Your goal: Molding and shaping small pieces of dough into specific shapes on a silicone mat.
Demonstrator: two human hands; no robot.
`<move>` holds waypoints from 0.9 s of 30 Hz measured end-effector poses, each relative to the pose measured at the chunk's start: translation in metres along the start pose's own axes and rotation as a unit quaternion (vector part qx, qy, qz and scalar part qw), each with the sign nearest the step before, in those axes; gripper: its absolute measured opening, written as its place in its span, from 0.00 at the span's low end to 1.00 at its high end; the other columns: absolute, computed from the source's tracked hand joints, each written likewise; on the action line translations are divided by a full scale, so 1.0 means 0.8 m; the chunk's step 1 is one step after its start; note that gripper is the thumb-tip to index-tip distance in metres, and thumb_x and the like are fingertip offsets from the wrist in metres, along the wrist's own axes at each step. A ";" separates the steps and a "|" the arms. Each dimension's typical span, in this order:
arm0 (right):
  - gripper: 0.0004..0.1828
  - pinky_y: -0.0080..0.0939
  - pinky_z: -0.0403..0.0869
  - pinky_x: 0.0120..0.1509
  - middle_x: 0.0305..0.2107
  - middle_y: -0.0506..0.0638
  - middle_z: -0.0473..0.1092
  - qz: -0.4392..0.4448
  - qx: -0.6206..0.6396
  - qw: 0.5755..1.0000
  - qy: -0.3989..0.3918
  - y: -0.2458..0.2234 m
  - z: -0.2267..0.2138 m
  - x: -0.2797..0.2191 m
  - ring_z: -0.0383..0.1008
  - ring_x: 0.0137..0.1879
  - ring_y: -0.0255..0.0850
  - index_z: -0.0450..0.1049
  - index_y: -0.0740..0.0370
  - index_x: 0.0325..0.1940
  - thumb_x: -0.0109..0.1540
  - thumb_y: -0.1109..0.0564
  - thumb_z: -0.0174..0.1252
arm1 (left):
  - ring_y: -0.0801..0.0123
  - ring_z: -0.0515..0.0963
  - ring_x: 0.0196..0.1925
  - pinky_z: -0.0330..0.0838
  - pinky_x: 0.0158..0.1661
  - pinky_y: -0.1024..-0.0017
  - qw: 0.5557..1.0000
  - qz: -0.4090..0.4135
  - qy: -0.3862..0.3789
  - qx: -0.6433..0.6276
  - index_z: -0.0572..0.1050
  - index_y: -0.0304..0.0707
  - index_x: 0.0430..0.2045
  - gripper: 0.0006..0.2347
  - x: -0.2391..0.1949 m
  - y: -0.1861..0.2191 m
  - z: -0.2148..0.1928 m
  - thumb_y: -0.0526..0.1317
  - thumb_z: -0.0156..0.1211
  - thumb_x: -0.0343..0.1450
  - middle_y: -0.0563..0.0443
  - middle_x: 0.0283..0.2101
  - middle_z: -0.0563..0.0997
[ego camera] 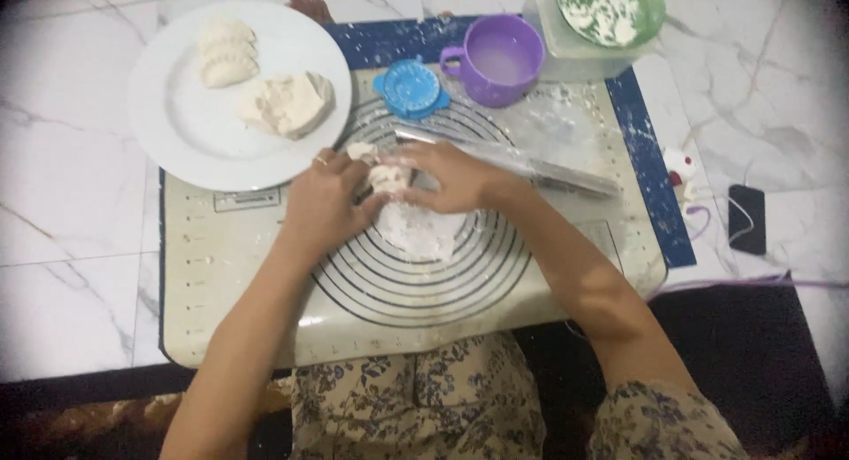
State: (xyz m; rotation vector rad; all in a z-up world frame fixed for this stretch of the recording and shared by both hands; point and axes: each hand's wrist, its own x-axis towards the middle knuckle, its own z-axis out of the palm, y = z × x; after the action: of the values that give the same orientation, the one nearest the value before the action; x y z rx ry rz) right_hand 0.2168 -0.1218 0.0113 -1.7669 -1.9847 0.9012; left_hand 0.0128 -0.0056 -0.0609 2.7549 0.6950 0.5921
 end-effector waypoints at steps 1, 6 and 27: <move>0.27 0.61 0.60 0.77 0.66 0.57 0.65 -0.003 -0.003 1.000 0.000 0.003 0.006 0.002 0.64 0.71 0.55 0.65 0.54 0.70 0.68 0.44 0.52 | 0.59 0.80 0.43 0.78 0.41 0.67 1.000 -0.001 0.003 0.002 0.83 0.41 0.36 0.16 0.001 0.002 -0.005 0.52 0.67 0.64 0.46 0.35 0.84; 0.18 0.51 0.77 0.56 0.41 0.60 0.77 -0.141 -0.088 0.962 0.214 0.036 0.052 0.021 0.79 0.50 0.56 0.78 0.63 0.48 0.67 0.45 0.60 | 0.57 0.81 0.44 0.78 0.43 0.67 0.999 0.031 -0.008 -0.019 0.83 0.40 0.37 0.18 -0.001 0.004 -0.013 0.52 0.66 0.63 0.45 0.39 0.85; 0.27 0.61 0.73 0.65 0.53 0.72 0.72 -0.097 -0.055 0.992 0.059 0.024 0.008 0.002 0.73 0.62 0.65 0.71 0.74 0.58 0.62 0.51 0.64 | 0.55 0.82 0.39 0.79 0.40 0.67 0.990 -0.062 0.012 -0.124 0.85 0.39 0.31 0.17 0.008 0.022 -0.038 0.53 0.62 0.63 0.41 0.35 0.85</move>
State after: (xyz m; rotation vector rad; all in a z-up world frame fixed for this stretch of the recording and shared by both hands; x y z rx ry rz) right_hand 0.2271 -0.1212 -0.0065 -1.6072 -2.1198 0.6229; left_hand 0.0118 -0.0141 -0.0263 2.4608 0.7372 0.6400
